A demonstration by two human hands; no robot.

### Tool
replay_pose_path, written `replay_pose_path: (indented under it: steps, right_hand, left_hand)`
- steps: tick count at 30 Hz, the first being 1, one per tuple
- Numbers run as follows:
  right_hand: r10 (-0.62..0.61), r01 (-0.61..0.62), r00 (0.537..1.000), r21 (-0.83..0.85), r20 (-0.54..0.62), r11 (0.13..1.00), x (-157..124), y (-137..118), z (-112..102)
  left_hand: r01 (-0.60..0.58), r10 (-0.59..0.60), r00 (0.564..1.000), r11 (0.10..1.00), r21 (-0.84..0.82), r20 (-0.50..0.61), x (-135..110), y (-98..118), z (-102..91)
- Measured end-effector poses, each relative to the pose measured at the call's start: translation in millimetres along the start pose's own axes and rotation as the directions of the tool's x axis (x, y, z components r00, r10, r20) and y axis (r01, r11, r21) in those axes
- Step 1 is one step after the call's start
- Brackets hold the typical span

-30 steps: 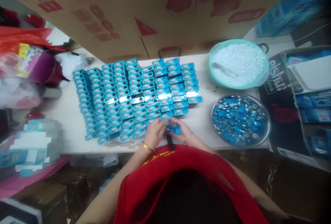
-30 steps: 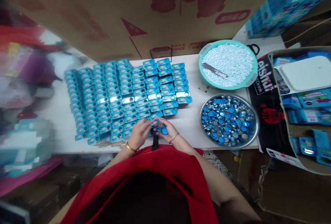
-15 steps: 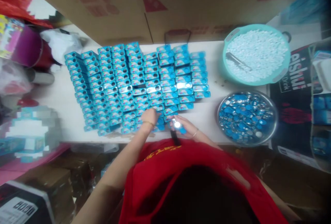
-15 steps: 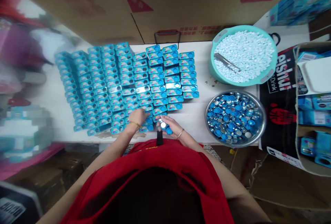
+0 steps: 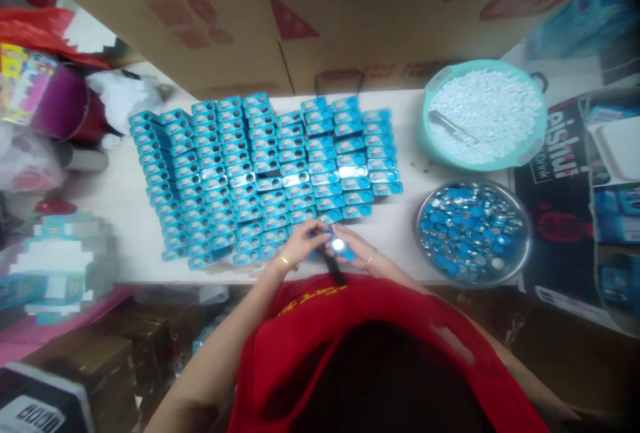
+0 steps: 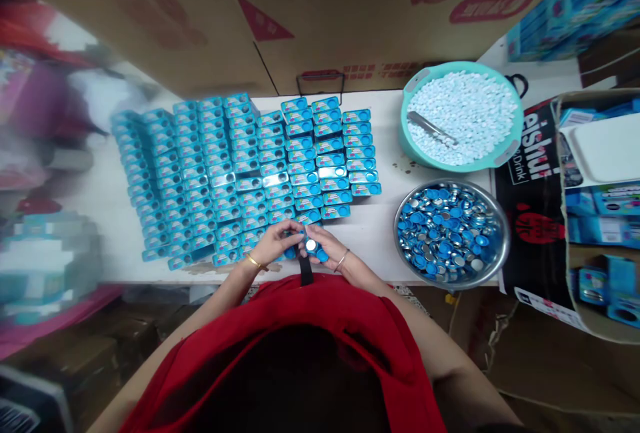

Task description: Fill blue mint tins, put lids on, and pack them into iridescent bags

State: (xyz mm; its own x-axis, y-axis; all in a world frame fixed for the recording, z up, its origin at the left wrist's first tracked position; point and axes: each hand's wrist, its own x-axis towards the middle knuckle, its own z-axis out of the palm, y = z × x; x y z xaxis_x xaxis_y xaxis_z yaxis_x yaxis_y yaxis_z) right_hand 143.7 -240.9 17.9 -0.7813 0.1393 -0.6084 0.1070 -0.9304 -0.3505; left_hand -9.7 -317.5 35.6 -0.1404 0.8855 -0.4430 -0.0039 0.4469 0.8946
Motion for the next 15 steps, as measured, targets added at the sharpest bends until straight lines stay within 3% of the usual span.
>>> replay_pose_path:
  steps: [6,10,13,15]
  right_hand:
    - [-0.04,0.045,0.998,0.092,-0.05,0.995,17.9,1.8,-4.2]
    - [0.027,-0.02,0.999,0.163,-0.045,0.986,18.5,-11.0,-3.7]
    - [0.137,-0.122,0.988,0.192,-0.069,0.974,8.6,-15.3,4.7]
    - [0.146,-0.126,0.983,0.175,-0.109,0.977,0.9,-13.8,11.1]
  left_hand:
    - [0.098,-0.142,0.952,0.981,-0.169,-0.27,17.5,-2.5,-9.7]
    - [0.18,-0.204,0.923,0.978,-0.104,-0.326,30.0,-6.4,-20.6]
    - [0.202,-0.21,0.887,0.977,-0.063,-0.412,20.2,-10.2,-23.5]
    - [0.215,-0.231,0.849,0.973,-0.088,-0.475,3.1,-16.2,-24.9]
